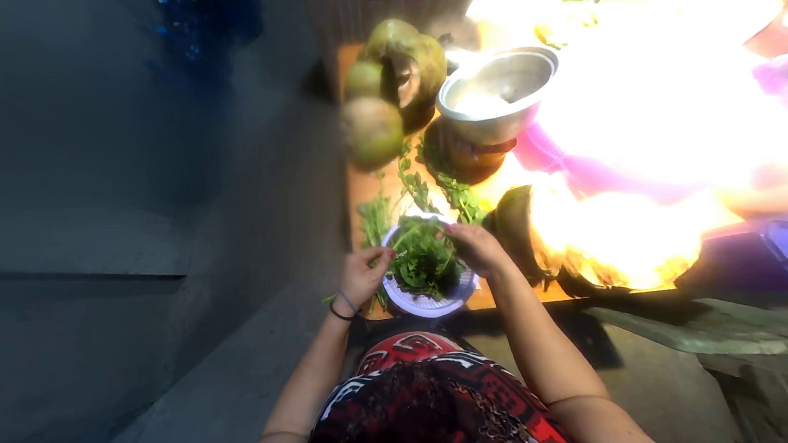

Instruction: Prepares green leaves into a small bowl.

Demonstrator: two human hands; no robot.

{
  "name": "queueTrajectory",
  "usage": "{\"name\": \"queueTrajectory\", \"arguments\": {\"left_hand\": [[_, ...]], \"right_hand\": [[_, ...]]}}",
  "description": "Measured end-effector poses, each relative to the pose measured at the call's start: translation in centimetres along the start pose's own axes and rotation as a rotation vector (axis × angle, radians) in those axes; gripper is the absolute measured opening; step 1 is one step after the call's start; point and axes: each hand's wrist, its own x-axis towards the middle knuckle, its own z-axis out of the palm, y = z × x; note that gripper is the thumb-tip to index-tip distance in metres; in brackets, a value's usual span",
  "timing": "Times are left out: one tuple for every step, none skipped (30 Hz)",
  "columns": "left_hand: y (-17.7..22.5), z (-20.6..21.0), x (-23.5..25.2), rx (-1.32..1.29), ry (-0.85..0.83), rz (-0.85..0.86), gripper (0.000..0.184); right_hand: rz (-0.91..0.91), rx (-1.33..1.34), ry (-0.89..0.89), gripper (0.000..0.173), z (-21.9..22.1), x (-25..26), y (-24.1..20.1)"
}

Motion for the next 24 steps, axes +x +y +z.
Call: {"name": "queueTrajectory", "arguments": {"left_hand": [[0.0,0.0,0.0,0.002,-0.001,-0.002,0.014],[0.0,0.1,0.0,0.006,-0.002,0.001,0.013],[0.1,0.1,0.0,0.007,-0.005,0.004,0.013],[0.1,0.2,0.0,0.007,-0.007,0.008,0.013],[0.1,0.2,0.0,0.007,-0.009,0.009,0.013],[0.1,0.3,0.1,0.005,-0.011,0.01,0.014],[0.1,0.3,0.1,0.005,-0.012,0.011,0.013],[0.1,0.3,0.1,0.01,-0.017,0.013,0.013],[0.1,0.4,0.0,0.021,-0.028,0.017,0.013],[0.2,0.4,0.0,0.033,-0.046,0.024,0.014],[0.2,0.5,-0.1,0.044,-0.07,0.028,0.014],[0.3,0.6,-0.2,0.064,-0.097,0.02,0.015],[0.6,0.7,-0.4,0.089,-0.126,-0.008,0.016],[0.9,0.7,-0.6,0.103,-0.153,-0.043,0.018],[1.1,0.8,-0.6,0.093,-0.172,-0.078,0.019],[1.2,0.7,-0.5,0.048,-0.181,-0.117,0.02],[1.2,0.5,-0.3,-0.032,-0.176,-0.168,0.02],[1.0,0.3,0.0,-0.15,-0.156,-0.237,0.02],[0.8,-0.1,0.2,-0.286,-0.137,-0.319,0.022],[0.7,-0.5,0.4,-0.423,-0.127,-0.405,0.025],[0.4,-0.9,0.5,-0.531,-0.133,-0.476,0.027],[0.1,-1.3,0.6,-0.603,-0.151,-0.52,0.028],[-0.2,-1.5,0.6,-0.648,-0.168,-0.543,0.029],[-0.3,-1.6,0.7,-0.678,-0.177,-0.553,0.03]], "right_hand": [[-0.004,-0.007,0.0,0.032,0.0,-0.1,0.0],[-0.007,-0.016,0.003,0.032,0.1,-0.2,-0.1],[-0.01,-0.024,0.005,0.032,0.1,-0.2,0.0],[-0.015,-0.03,0.008,0.033,0.0,-0.2,0.0],[-0.017,-0.034,0.017,0.033,0.0,-0.2,0.0],[-0.011,-0.038,0.028,0.033,0.0,-0.2,-0.1],[-0.008,-0.042,0.046,0.033,0.0,-0.2,-0.1],[-0.015,-0.051,0.074,0.033,0.0,-0.1,0.0],[-0.03,-0.06,0.118,0.033,0.1,0.0,0.2],[-0.036,-0.071,0.174,0.032,0.2,0.1,0.3],[-0.036,-0.088,0.227,0.03,0.4,0.3,0.4],[-0.038,-0.093,0.278,0.03,0.5,0.4,0.5],[-0.041,-0.083,0.329,0.031,0.8,0.6,0.6],[-0.047,-0.057,0.384,0.031,1.0,0.8,0.7],[-0.048,-0.016,0.444,0.03,1.2,1.0,0.8],[-0.039,0.03,0.503,0.026,1.1,1.3,0.8],[-0.031,0.08,0.558,0.023,0.8,1.5,0.7],[-0.034,0.111,0.592,0.022,0.3,1.8,0.7],[-0.041,0.133,0.579,0.022,-0.3,1.9,0.6],[-0.049,0.147,0.52,0.023,-0.7,1.9,0.6],[-0.058,0.16,0.433,0.024,-1.0,1.8,0.6],[-0.06,0.165,0.345,0.024,-1.0,1.6,0.7],[-0.056,0.168,0.265,0.024,-0.9,1.4,0.8],[-0.068,0.164,0.198,0.025,-0.7,1.3,0.9]]}}
